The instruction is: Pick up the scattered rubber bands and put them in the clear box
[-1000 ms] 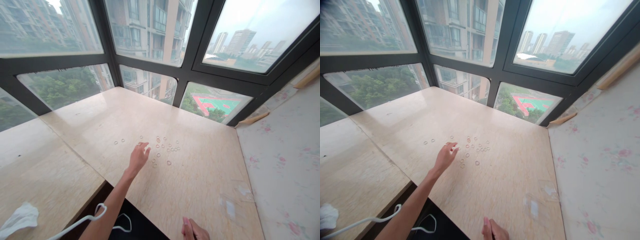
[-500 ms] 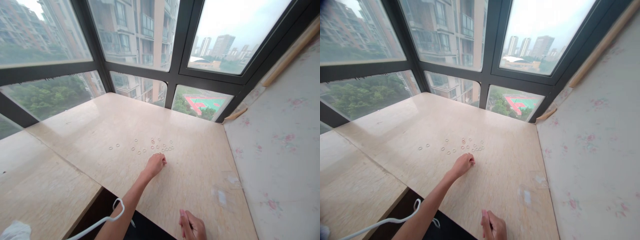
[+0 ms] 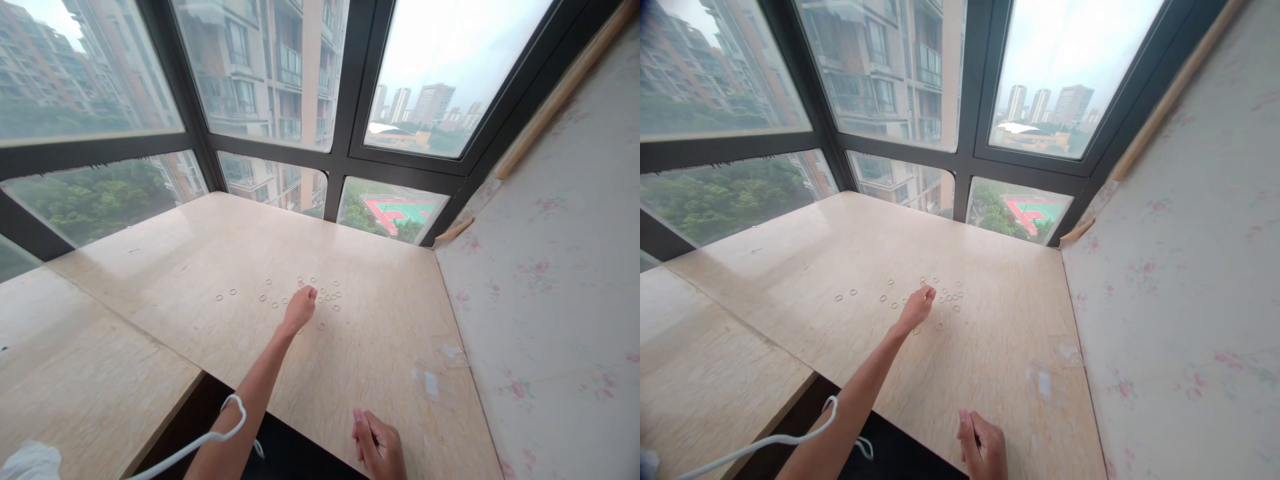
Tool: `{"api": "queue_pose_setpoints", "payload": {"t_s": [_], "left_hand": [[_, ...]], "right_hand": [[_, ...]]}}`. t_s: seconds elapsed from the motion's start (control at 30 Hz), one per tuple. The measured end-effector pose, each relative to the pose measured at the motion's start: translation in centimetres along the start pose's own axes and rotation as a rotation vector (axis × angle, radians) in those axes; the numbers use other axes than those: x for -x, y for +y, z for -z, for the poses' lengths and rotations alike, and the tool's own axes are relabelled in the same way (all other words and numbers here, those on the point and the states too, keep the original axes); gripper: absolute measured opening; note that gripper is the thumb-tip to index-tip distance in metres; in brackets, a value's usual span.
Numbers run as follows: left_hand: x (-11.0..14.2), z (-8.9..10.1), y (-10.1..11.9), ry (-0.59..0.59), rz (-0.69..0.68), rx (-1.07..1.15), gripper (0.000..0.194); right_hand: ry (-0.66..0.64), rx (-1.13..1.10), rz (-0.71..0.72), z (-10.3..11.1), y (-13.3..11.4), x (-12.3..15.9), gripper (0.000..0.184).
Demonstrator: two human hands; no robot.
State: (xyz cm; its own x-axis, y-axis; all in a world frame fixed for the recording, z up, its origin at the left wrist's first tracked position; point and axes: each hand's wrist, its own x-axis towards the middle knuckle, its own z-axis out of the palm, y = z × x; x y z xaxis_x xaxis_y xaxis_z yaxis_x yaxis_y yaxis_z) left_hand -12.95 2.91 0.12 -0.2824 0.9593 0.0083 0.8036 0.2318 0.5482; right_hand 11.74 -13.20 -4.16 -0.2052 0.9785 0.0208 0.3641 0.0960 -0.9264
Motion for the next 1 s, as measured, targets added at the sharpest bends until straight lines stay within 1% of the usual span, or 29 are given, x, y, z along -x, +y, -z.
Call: {"api": "queue_pose_setpoints", "payload": {"t_s": [0.07,0.13,0.23,0.3,0.37,0.5,0.6,0.67,0.77,0.87,1.0], "left_hand": [[-1.0,0.7,-1.7,0.032,0.022,-0.055,0.027],[-2.0,1.4,-3.2,0.053,0.025,-0.115,0.029],[-3.3,2.1,-4.6,0.034,-0.029,-0.202,0.026],[-3.9,2.1,-5.0,0.005,-0.091,-0.251,0.022],[-4.4,2.0,-5.0,-0.017,-0.151,-0.296,0.022],[-4.7,1.5,-4.8,-0.044,-0.246,-0.364,0.015],[-4.8,1.6,-5.0,-0.037,-0.272,-0.39,0.019],[-4.7,2.1,-5.3,-0.014,-0.256,-0.402,0.025],[-4.5,3.3,-6.2,0.036,-0.198,-0.42,0.029],[-4.1,5.2,-7.5,0.079,-0.114,-0.436,0.029],[-3.4,7.7,-9.2,0.117,0.001,-0.435,0.023]], "right_hand": [[0.013,-0.009,0.003,-0.1,0.1,0.0,0.056],[0.025,-0.012,0.001,-0.1,0.1,0.0,0.056],[0.03,-0.008,-0.002,-0.2,0.2,-0.1,0.056],[0.03,-0.007,-0.003,-0.3,0.3,-0.1,0.056],[0.034,-0.007,-0.004,-0.3,0.3,-0.1,0.056],[0.043,0.006,0.005,-0.2,0.2,0.0,0.056],[0.032,0.016,0.009,-0.2,0.2,0.0,0.054],[0.026,0.022,0.008,-0.1,0.1,0.0,0.054],[0.028,0.033,0.006,-0.1,0.0,0.1,0.054],[0.028,0.036,0.005,-0.1,-0.1,0.1,0.054],[0.031,0.029,0.004,0.0,-0.3,0.1,0.053]]}}
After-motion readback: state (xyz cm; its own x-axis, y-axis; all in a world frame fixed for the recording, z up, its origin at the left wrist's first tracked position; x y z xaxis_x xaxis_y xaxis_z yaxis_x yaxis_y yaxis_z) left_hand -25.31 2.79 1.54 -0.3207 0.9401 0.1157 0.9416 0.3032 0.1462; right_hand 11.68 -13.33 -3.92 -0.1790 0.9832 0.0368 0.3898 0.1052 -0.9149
